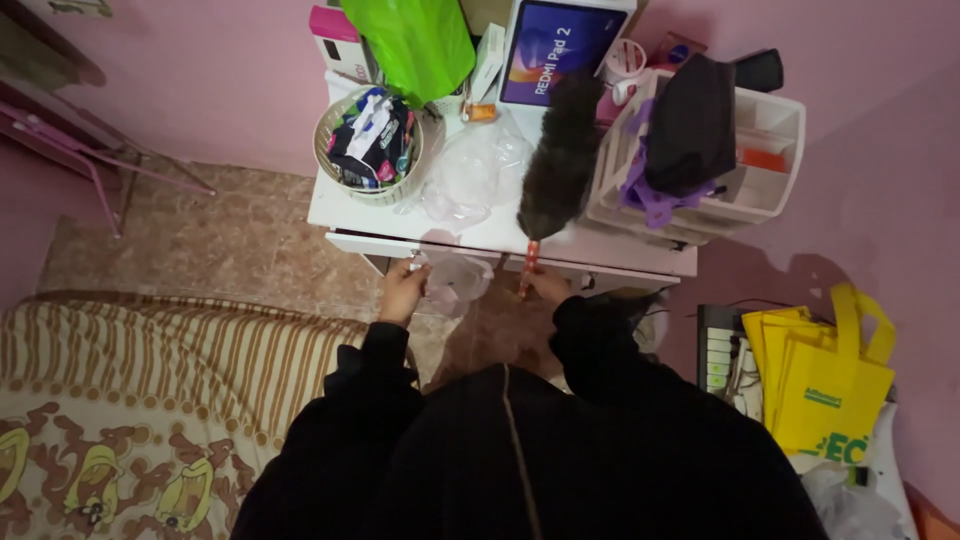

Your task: The person organizes items on a cluttered white bedside table. They place a dark cloth into a plastic bag, move a small orange box, and handle a white basket and a green plastic bag. The person also picks up a pink box and a white box, placing them into the green bag.

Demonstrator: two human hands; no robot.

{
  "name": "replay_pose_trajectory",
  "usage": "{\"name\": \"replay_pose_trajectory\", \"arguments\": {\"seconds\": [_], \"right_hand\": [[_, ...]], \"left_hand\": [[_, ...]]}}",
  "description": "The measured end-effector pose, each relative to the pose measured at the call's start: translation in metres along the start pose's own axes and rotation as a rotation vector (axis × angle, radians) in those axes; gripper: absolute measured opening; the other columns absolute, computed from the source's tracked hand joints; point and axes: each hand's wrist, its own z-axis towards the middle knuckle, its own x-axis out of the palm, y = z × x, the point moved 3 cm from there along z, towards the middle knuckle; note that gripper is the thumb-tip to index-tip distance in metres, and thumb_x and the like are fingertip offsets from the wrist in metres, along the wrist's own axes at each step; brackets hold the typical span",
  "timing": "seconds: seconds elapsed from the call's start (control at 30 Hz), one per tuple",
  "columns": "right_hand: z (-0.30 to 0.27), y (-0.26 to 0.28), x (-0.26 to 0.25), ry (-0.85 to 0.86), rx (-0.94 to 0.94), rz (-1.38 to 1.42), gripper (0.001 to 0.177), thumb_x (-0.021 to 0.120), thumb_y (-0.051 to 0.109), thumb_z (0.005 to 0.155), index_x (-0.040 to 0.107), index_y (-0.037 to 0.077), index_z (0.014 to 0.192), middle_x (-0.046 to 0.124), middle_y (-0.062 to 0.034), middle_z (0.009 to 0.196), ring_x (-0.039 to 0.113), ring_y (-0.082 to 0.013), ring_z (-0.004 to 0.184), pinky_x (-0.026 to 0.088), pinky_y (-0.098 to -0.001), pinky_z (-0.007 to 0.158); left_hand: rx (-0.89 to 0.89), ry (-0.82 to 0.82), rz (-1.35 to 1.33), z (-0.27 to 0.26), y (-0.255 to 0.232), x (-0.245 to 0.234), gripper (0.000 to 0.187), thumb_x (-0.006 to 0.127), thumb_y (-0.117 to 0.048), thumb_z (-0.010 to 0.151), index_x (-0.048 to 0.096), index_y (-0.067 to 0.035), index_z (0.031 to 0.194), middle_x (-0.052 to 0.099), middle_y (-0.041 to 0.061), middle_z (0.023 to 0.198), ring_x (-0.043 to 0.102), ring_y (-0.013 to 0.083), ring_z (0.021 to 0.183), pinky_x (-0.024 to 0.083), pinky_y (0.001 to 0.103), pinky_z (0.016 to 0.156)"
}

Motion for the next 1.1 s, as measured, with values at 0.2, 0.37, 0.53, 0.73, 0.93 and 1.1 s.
{"name": "replay_pose_trajectory", "arguments": {"seconds": [0.2,0.37,0.53,0.73,0.93,1.1], "right_hand": [[-0.163,0.128,-0.075,-0.222,-0.145,-0.323,0.035,0.054,0.048,0.088,0.074,0.021,0.098,0.076,-0.0032,0.106,0.07,-0.0298,0.11,0.052,-0.0442,0.102],[-0.092,0.165,-0.034,-0.282,-0.675,-0.468,0.032,0.06,0.032,0.095,0.062,0.01,0.118,0.07,-0.0181,0.106,0.072,-0.0384,0.1,0.06,-0.0463,0.088],[-0.032,0.205,0.011,-0.173,-0.707,-0.606,0.061,0.063,0.026,0.095,0.038,0.015,0.15,0.052,-0.0185,0.122,0.067,-0.0414,0.108,0.062,-0.0475,0.09],[0.058,0.178,0.047,-0.53,-0.879,-0.777,0.013,0.066,0.012,0.091,0.069,0.012,0.103,0.059,-0.0111,0.105,0.072,-0.0309,0.089,0.062,-0.0398,0.077],[0.015,0.199,-0.033,-1.008,-1.018,0.158,0.012,0.06,0.01,0.098,0.06,0.009,0.087,0.057,-0.0114,0.096,0.061,-0.0342,0.095,0.048,-0.0419,0.092],[-0.039,0.238,-0.127,-0.643,-0.771,0.95,0.013,0.05,0.006,0.094,0.06,0.014,0.09,0.052,0.0015,0.07,0.05,-0.0095,0.056,0.044,-0.0197,0.051]], "left_hand": [[-0.007,-0.009,-0.074,-0.012,-0.005,-0.012,0.009,0.073,-0.01,0.089,0.068,-0.002,0.086,0.055,0.008,0.058,0.056,0.0148,0.047,0.049,0.026,0.045],[0.08,-0.011,-0.057,-0.021,-0.017,-0.025,0.011,0.072,-0.009,0.089,0.066,-0.001,0.083,0.054,0.008,0.056,0.056,0.0154,0.047,0.046,0.027,0.044],[0.09,-0.021,-0.051,-0.019,0.02,-0.048,0.014,0.072,-0.006,0.089,0.066,-0.001,0.078,0.055,0.008,0.054,0.055,0.0167,0.045,0.046,0.028,0.045],[0.047,-0.041,-0.066,-0.039,0.027,-0.071,0.012,0.071,-0.006,0.09,0.066,-0.002,0.08,0.055,0.007,0.052,0.056,0.016,0.045,0.044,0.027,0.046],[0.036,-0.031,-0.061,-0.022,0.03,-0.069,0.017,0.073,-0.012,0.091,0.067,-0.005,0.077,0.057,0.007,0.053,0.058,0.0154,0.045,0.043,0.026,0.045],[0.078,0.04,-0.064,-0.024,-0.027,-0.034,0.008,0.071,-0.008,0.09,0.07,-0.005,0.083,0.056,0.005,0.057,0.056,0.0126,0.049,0.045,0.024,0.047]]}}
